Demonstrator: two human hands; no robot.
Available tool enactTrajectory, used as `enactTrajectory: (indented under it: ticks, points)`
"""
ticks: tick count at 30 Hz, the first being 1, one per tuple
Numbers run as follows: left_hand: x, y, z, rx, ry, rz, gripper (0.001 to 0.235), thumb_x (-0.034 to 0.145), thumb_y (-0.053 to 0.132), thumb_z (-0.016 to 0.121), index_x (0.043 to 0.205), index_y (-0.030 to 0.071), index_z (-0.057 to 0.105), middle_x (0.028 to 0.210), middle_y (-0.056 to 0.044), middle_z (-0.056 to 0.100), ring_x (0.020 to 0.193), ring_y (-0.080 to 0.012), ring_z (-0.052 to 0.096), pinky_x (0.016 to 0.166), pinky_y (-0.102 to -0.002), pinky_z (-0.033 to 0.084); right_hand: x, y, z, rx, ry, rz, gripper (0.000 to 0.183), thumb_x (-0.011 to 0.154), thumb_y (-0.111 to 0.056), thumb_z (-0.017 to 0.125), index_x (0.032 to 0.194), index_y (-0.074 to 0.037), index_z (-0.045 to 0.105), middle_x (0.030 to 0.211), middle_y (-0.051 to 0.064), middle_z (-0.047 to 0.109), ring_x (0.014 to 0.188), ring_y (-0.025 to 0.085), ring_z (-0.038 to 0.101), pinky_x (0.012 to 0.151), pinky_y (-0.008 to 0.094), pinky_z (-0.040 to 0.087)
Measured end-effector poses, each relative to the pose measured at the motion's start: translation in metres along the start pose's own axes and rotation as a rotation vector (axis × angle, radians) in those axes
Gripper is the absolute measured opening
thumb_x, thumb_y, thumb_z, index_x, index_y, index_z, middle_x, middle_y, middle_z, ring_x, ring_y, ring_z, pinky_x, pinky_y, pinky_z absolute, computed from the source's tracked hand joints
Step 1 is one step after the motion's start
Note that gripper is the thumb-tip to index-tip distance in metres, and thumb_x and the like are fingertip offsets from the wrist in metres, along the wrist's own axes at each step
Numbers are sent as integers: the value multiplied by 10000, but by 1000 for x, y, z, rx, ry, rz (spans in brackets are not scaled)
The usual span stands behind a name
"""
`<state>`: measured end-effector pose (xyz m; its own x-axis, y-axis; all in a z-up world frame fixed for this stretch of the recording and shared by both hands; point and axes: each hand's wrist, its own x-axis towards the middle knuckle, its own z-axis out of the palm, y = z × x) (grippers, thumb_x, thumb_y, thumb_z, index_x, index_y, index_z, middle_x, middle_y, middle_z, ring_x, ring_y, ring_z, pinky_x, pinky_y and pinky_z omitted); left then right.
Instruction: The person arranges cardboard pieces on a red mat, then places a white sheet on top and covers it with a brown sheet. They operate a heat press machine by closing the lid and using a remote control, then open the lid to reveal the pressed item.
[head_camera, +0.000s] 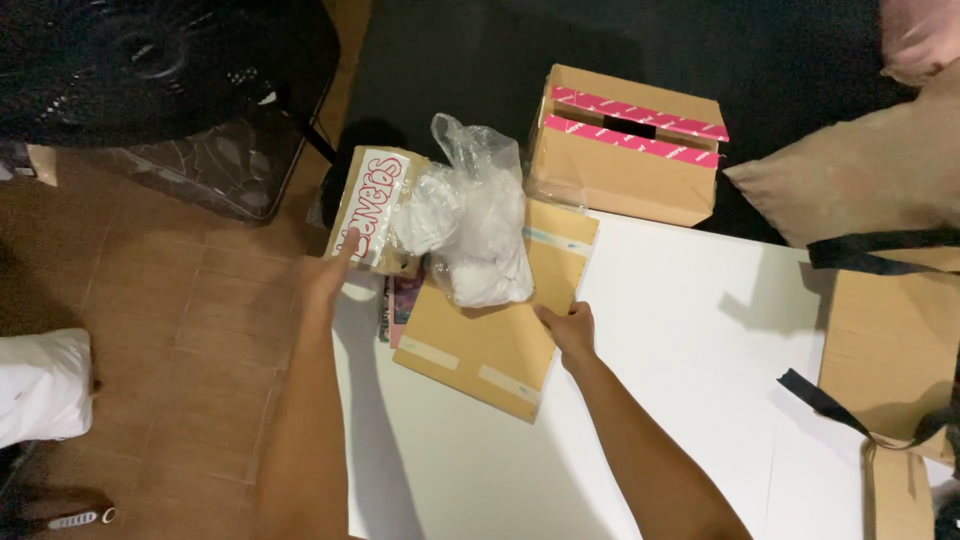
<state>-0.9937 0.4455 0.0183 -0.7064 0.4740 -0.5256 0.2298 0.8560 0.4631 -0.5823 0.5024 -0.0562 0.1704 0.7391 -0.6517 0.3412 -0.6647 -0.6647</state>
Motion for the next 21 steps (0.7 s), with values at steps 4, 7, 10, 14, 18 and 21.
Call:
enactTrajectory:
  ticks: [4, 7, 10, 14, 18, 21]
  points:
    - [23, 26, -10, -67, 114, -8, 1434, 783, 908, 903, 1683, -85, 393, 1687, -356, 510, 1593, -479, 495, 1302, -622, 394, -19, -24, 9, 87, -39, 19, 700, 851, -254, 1014, 1360, 29, 625, 1109, 160, 697, 1009, 287, 729, 895, 459, 621]
    - [45, 33, -6, -184, -45, 94, 1462, 737, 662, 1092, 1784, 26, 293, 1680, -288, 529, 1557, -424, 552, 1273, -592, 452, -11, -18, -2, 211, -72, 50, 769, 859, -175, 1015, 1426, 46, 544, 1145, 168, 689, 1020, 278, 729, 906, 420, 615]
    - [77, 29, 10, -66, -190, 100, 1015, 673, 448, 1146, 1409, -58, 663, 1125, -229, 826, 945, -323, 853, 779, -414, 683, 3, -15, -4, 219, -124, 73, 740, 861, -135, 1015, 1439, 25, 581, 1219, 191, 756, 1079, 310, 780, 944, 449, 627]
    - [81, 20, 30, -254, -290, 67, 706, 708, 385, 1105, 1157, -33, 756, 842, -157, 701, 646, -234, 655, 513, -347, 500, 0, -29, -9, 214, -274, 107, 732, 935, -124, 962, 1576, -16, 623, 1419, 221, 755, 1359, 381, 724, 1154, 518, 563]
    - [41, 46, 26, -402, -274, -16, 877, 745, 303, 1097, 1342, -14, 539, 790, -73, 647, 625, -134, 574, 503, -261, 419, 9, -19, -9, 323, -349, 119, 727, 1029, -56, 843, 1682, -47, 524, 1463, 213, 726, 1321, 371, 741, 1144, 530, 586]
    - [96, -2, 62, -373, -258, -1, 1052, 688, 363, 1119, 1449, -118, 575, 945, -228, 647, 593, -232, 565, 455, -400, 465, -18, -40, -15, 422, -376, 135, 731, 1087, -49, 754, 1737, -60, 420, 1549, 213, 663, 1393, 381, 687, 1178, 529, 561]
